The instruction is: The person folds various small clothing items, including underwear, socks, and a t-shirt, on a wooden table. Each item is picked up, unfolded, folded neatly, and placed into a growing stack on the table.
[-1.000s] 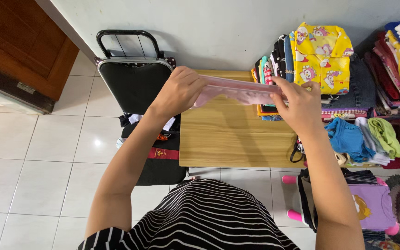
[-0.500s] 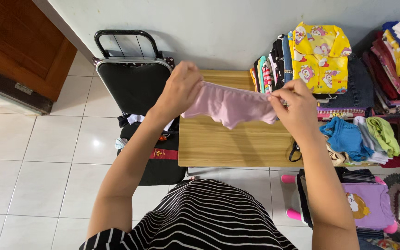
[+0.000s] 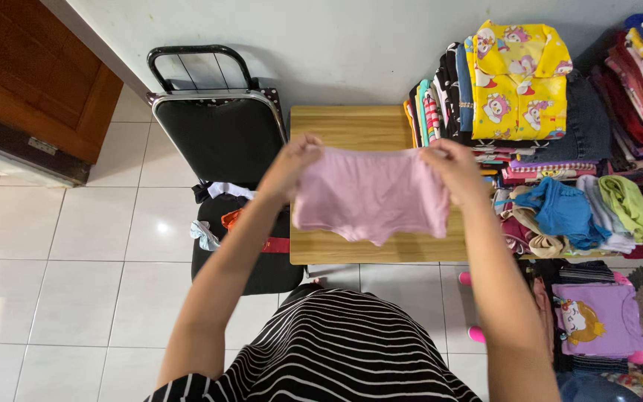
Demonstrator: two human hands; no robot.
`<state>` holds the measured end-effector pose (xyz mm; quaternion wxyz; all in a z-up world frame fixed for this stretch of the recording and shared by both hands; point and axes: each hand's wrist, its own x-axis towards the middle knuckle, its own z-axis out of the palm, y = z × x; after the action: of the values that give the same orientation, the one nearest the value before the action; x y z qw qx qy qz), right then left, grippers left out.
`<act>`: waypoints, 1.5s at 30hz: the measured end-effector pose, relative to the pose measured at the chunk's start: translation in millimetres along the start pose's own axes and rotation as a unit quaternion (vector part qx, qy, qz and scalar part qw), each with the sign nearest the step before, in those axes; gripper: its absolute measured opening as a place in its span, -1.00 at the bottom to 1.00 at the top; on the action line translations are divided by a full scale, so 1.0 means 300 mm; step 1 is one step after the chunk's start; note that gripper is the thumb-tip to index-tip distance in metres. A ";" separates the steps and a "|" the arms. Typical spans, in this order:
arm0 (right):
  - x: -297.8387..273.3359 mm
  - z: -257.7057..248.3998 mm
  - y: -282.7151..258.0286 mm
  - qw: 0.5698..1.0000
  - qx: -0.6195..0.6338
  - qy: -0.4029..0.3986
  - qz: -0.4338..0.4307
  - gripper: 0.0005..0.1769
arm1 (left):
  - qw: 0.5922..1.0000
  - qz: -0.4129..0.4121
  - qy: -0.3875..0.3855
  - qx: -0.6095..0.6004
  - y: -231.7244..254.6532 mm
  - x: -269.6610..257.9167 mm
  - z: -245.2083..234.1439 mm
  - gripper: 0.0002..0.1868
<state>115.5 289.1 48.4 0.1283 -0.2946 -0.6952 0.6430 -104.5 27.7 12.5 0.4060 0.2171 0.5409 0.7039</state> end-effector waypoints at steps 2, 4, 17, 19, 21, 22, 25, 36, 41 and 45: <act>-0.029 0.078 0.027 0.992 -0.116 0.051 0.014 -0.79 | 0.995 -0.053 0.059 0.064 -0.092 -0.011 0.059 -0.79; -0.076 0.160 0.044 0.974 -0.172 0.059 -0.134 -0.78 | 0.990 -0.034 0.067 0.117 -0.171 -0.031 0.133 -0.77; -0.201 0.313 0.002 0.987 -0.127 -0.039 -0.091 -0.66 | 0.999 0.039 0.015 -0.018 -0.207 -0.146 0.296 -0.77; -0.205 0.316 -0.007 0.967 -0.191 -0.025 -0.168 -0.59 | 0.993 0.103 -0.022 0.052 -0.179 -0.166 0.290 -0.72; -0.204 0.312 -0.012 0.964 -0.179 -0.033 -0.192 -0.61 | 0.963 0.209 -0.074 0.151 -0.143 -0.179 0.285 -0.69; -0.204 0.309 -0.014 0.974 -0.135 -0.047 -0.178 -0.65 | 0.958 0.177 -0.063 0.215 -0.126 -0.185 0.286 -0.65; -0.194 0.287 -0.016 0.976 -0.150 -0.055 -0.148 -0.73 | 0.911 0.176 0.004 0.373 -0.086 -0.196 0.285 -0.56; -0.124 0.128 0.127 0.975 0.150 -0.150 -0.064 -0.73 | 0.979 -0.010 -0.196 -0.055 -0.148 -0.092 0.142 -0.69; -0.096 0.108 0.205 0.979 0.147 -0.117 -0.078 -0.64 | 0.992 -0.007 -0.092 0.087 -0.183 -0.053 0.099 -0.75; -0.083 0.122 0.257 0.986 0.065 -0.142 -0.056 -0.66 | 0.977 -0.050 -0.061 0.201 -0.207 -0.045 0.078 -0.69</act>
<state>133.7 244.9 -26.5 0.0829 -0.1523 -0.6786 0.7137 -58.3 35.7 -36.5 0.4208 0.3095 0.6554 0.5455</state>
